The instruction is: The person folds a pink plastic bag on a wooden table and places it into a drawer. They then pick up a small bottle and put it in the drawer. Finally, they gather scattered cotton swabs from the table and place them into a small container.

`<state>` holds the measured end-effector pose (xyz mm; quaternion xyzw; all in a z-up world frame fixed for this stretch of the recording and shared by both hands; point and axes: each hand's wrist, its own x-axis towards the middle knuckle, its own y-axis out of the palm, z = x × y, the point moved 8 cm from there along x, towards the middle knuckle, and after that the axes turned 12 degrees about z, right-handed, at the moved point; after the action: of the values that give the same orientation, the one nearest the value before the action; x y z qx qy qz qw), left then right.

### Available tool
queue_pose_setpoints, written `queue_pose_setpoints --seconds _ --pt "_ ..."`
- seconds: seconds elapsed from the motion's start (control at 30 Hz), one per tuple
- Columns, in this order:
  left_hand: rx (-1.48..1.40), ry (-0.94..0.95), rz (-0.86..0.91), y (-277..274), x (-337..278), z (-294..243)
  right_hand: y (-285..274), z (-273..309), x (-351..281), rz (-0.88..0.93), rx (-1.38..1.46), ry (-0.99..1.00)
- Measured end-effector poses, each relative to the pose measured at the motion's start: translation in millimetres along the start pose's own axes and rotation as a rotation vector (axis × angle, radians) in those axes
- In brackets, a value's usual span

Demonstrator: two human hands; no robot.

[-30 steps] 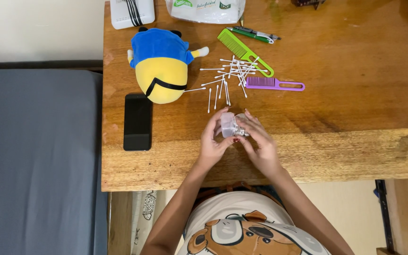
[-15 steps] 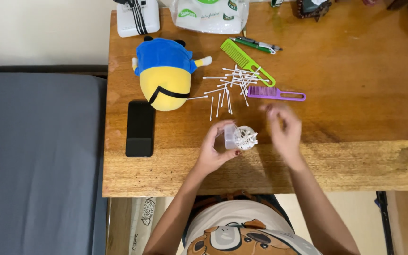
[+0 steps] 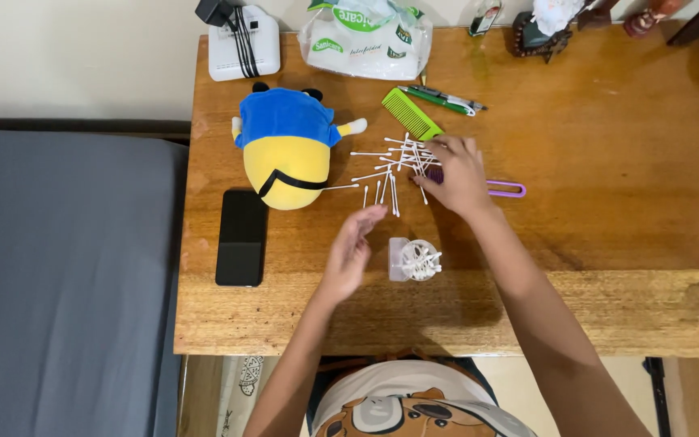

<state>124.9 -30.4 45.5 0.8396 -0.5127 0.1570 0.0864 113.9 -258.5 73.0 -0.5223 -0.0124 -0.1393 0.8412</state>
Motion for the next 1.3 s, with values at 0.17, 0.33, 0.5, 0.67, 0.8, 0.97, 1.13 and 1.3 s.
queue_pose_setpoints --seconds 0.17,0.33,0.5,0.67,0.8,0.97,1.13,1.3 --pt "-0.062 -0.210 -0.084 -23.9 28.7 15.3 23.7 -10.5 1.3 0.089 -0.103 0.091" --pt "0.380 -0.268 -0.124 -26.8 47.5 12.8 34.9 -6.3 -5.5 0.059 -0.061 0.066" --pt "0.408 -0.292 -0.184 -23.2 52.7 4.6 31.5 -3.9 -13.8 -0.034 0.093 0.040" --pt "0.278 -0.253 -0.226 -23.6 53.9 14.7 26.0 -32.1 -30.7 -0.042 0.362 0.214" --pt "0.206 -0.274 -0.219 -18.1 60.6 20.9 16.5 -39.5 -43.6 -0.035 0.573 0.249" --pt "-0.190 -0.240 -0.181 -7.1 64.6 84.3 11.6 -30.3 -49.7 0.108 0.771 0.278" --pt "-0.321 -0.287 -0.093 8.3 76.1 78.9 16.1 -27.5 -54.2 0.090 0.926 0.321" --pt "-0.502 -0.380 -0.090 20.6 84.9 65.5 10.9 -1.2 -56.2 0.098 1.012 0.303"
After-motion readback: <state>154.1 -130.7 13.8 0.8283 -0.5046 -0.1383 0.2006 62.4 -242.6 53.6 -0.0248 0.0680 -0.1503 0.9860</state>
